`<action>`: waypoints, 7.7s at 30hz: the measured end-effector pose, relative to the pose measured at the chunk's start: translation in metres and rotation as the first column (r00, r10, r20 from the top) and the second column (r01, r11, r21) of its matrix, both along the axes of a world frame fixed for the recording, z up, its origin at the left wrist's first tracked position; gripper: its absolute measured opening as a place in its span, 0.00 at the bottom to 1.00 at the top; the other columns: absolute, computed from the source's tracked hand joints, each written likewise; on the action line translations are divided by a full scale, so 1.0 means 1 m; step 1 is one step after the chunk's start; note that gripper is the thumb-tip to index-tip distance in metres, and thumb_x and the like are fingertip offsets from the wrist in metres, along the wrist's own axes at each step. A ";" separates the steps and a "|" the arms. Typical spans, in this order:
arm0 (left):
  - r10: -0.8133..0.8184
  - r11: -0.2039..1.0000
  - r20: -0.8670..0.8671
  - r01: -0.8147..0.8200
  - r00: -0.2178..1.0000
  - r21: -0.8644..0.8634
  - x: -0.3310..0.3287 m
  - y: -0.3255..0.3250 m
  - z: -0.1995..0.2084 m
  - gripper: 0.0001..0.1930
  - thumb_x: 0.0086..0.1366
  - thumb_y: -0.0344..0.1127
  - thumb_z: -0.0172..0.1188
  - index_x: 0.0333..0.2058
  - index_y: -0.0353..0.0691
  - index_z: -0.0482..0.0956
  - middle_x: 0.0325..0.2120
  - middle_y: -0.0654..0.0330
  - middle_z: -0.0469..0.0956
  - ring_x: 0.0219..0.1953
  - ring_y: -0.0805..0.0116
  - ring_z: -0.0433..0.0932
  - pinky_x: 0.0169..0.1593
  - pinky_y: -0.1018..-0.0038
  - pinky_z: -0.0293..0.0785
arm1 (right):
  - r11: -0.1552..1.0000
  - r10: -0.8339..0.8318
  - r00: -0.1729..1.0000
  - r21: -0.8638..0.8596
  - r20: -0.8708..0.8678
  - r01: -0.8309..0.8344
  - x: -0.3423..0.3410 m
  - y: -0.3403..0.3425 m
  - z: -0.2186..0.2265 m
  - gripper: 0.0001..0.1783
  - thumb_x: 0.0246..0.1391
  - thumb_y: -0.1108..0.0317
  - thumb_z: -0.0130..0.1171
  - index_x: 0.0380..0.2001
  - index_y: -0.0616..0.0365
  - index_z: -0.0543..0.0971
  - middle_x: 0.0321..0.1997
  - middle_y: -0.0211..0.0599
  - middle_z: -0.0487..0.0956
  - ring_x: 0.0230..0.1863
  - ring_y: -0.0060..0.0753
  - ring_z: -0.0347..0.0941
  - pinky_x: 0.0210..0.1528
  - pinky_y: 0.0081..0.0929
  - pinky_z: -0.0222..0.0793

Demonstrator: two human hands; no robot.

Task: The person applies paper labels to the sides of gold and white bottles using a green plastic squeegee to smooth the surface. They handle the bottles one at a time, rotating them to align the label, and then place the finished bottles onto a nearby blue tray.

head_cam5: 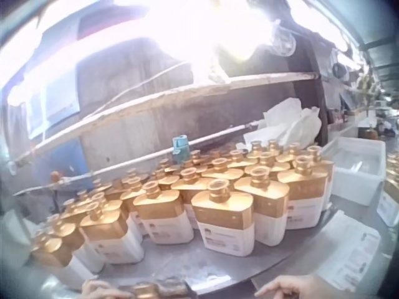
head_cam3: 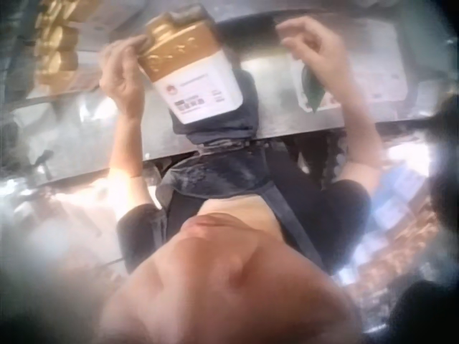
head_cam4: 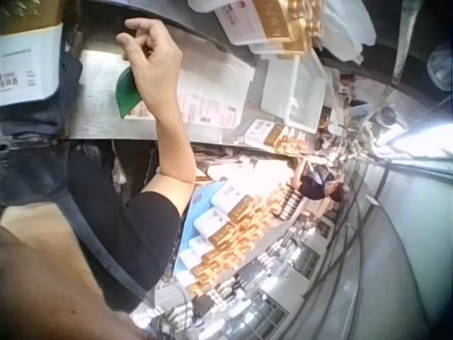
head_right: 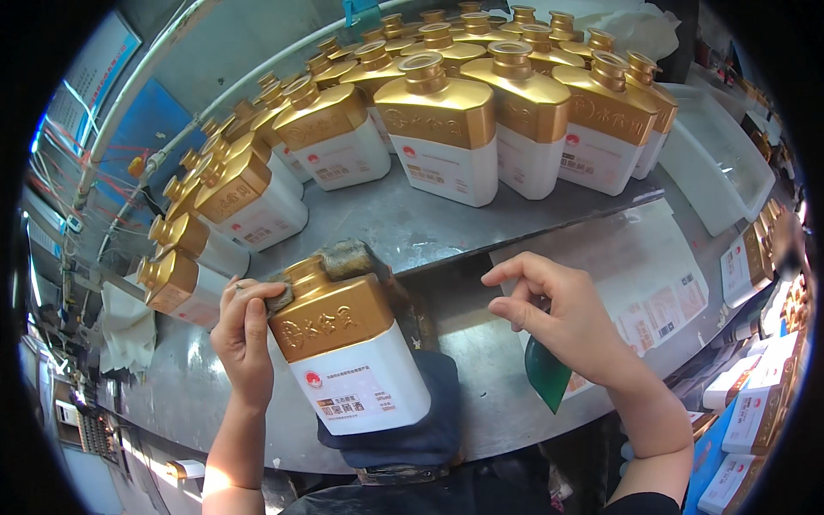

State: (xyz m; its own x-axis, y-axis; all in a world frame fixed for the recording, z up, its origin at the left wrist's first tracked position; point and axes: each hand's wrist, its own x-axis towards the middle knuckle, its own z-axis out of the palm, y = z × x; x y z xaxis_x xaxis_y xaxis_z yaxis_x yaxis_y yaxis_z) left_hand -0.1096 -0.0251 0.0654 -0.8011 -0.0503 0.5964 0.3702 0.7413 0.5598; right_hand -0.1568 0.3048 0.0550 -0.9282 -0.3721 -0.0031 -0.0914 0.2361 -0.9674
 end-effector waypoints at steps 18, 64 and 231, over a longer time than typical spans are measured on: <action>-0.256 0.902 0.367 0.357 0.895 -0.241 0.037 0.020 0.089 0.15 0.68 0.44 0.57 0.29 0.37 0.77 0.31 0.52 0.72 0.42 0.52 0.67 0.50 0.63 0.64 | 0.999 0.008 0.999 -0.053 0.043 -0.006 0.018 0.025 -0.007 0.07 0.61 0.70 0.58 0.39 0.63 0.79 0.24 0.24 0.74 0.26 0.12 0.68 0.30 0.14 0.63; 0.971 -0.135 0.123 -0.897 -0.204 -0.421 0.501 -0.523 -0.179 0.31 0.60 0.38 0.62 0.62 0.41 0.64 0.43 0.37 0.74 0.45 0.40 0.77 0.46 0.55 0.76 | 0.873 0.070 0.965 0.484 -0.251 0.062 -0.021 0.007 -0.002 0.08 0.63 0.62 0.58 0.34 0.54 0.78 0.18 0.17 0.66 0.16 0.11 0.58 0.17 0.13 0.50; -0.309 0.634 0.164 0.074 0.937 0.770 0.058 0.032 -0.031 0.41 0.64 0.32 0.62 0.70 0.38 0.48 0.64 0.49 0.59 0.61 0.60 0.66 0.62 0.66 0.67 | 0.985 0.087 0.988 0.162 -0.125 -0.066 0.034 -0.099 0.009 0.39 0.52 0.64 0.69 0.64 0.66 0.65 0.19 0.21 0.68 0.22 0.10 0.61 0.26 0.13 0.54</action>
